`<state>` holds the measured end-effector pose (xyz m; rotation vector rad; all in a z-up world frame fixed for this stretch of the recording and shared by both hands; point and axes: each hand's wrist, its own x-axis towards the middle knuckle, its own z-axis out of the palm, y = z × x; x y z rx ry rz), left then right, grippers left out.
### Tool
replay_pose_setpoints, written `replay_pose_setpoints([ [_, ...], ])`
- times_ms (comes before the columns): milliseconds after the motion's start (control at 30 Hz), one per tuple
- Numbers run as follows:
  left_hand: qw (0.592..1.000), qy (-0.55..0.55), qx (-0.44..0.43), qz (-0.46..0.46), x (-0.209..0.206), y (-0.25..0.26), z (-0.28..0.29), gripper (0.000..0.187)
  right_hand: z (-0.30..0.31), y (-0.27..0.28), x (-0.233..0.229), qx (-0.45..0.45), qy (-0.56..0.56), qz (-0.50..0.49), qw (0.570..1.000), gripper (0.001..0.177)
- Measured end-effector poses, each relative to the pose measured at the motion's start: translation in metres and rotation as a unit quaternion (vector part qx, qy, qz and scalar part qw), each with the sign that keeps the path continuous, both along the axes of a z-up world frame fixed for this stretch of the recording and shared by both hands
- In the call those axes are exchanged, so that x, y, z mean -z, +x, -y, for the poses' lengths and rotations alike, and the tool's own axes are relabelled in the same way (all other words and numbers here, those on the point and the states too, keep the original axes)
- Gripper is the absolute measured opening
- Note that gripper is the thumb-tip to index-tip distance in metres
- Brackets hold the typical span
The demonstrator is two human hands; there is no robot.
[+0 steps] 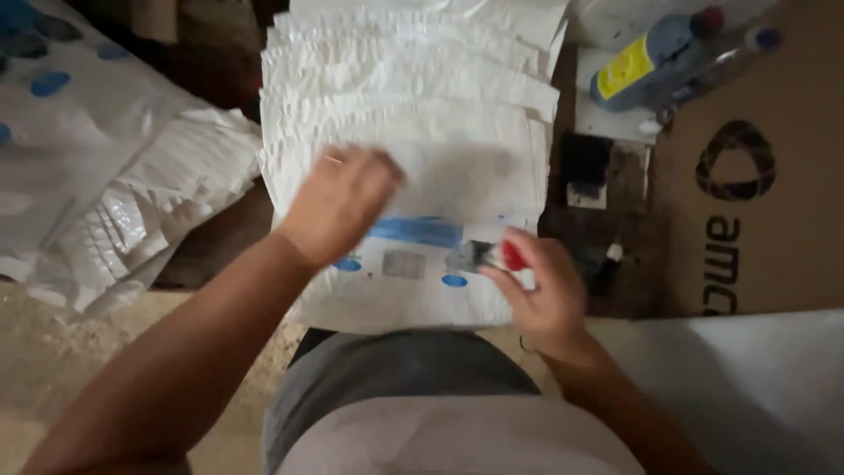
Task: Stamping a stack of white plastic bags with a hand-held ink stamp
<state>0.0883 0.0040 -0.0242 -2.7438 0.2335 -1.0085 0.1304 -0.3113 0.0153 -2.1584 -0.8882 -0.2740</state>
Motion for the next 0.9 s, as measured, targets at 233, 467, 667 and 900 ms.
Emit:
replay_pose_setpoints([
  [233, 0.790, -0.120, 0.116, -0.590, -0.030, -0.046, 0.011, 0.046, -0.021, 0.010, 0.034, -0.037, 0.004, -0.056, 0.998, 0.051],
  [467, 0.736, -0.321, 0.079, -0.590, 0.012, -0.032, -0.016, 0.009, 0.035, 0.005, -0.045, 0.080, 0.107, -0.091, 0.987, 0.043],
  [667, 0.807, -0.482, -0.003, -0.340, -0.007, -0.027, -0.022, 0.025, 0.038, -0.032, 0.014, 0.023, 0.049, -0.069, 0.996, 0.058],
  [900, 0.937, -0.345, 0.026, -0.053, -0.003, -0.024, 0.008, 0.030, -0.012, -0.039, 0.079, 0.005, -0.053, 0.112, 0.992, 0.042],
])
